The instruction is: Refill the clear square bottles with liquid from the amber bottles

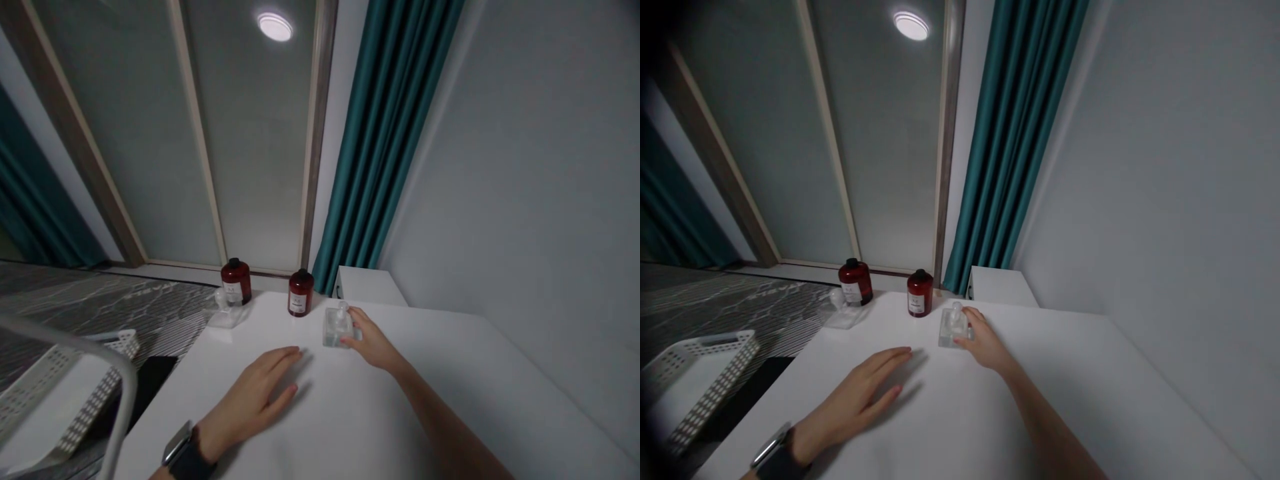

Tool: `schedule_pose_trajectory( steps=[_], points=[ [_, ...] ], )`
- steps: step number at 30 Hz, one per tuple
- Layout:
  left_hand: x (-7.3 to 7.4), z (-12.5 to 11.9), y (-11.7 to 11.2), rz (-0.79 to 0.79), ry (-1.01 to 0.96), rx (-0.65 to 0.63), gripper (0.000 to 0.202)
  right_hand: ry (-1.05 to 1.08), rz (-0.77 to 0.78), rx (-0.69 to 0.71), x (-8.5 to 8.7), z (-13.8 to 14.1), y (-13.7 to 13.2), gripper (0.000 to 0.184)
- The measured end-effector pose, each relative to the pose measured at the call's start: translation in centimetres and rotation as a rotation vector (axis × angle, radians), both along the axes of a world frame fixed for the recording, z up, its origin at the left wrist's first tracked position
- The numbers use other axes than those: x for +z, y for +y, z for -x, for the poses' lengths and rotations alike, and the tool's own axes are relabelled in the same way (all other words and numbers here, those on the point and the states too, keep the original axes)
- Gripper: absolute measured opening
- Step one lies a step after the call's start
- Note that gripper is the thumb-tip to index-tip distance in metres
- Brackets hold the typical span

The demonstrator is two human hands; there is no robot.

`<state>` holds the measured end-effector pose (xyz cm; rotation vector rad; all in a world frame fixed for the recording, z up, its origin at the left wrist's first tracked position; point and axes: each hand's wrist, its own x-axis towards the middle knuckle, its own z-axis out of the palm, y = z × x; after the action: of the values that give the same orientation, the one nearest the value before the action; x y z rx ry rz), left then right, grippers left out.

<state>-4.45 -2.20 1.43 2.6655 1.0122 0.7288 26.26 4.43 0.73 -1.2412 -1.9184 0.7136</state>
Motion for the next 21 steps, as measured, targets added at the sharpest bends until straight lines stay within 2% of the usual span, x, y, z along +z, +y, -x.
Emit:
schedule_pose_trajectory(
  steps=[8,12,16,19,21],
  points=[
    [-0.9,-0.9,0.1,-0.029,-0.012,0.01,0.046,0.031,0.017,-0.138,-2.1,-7.2,0.1,0.06],
    [-0.1,-2.2,-0.1,-0.009,0.01,-0.033,0.048,0.053,0.029,-0.176,-3.0,-9.7,-0.1,0.062],
    [1.7,-4.9,0.4,0.067,0.101,-0.128,0.05,0.072,0.034,-0.18,-3.6,-11.7,-0.5,0.063],
    [2.6,-8.0,2.1,0.14,0.137,-0.153,0.048,0.078,0.038,-0.183,-4.0,-13.3,-0.9,0.065],
    [2.7,-10.3,3.7,0.184,0.133,-0.135,0.049,0.079,0.036,-0.197,-4.3,-14.4,-1.1,0.067]
  ],
)
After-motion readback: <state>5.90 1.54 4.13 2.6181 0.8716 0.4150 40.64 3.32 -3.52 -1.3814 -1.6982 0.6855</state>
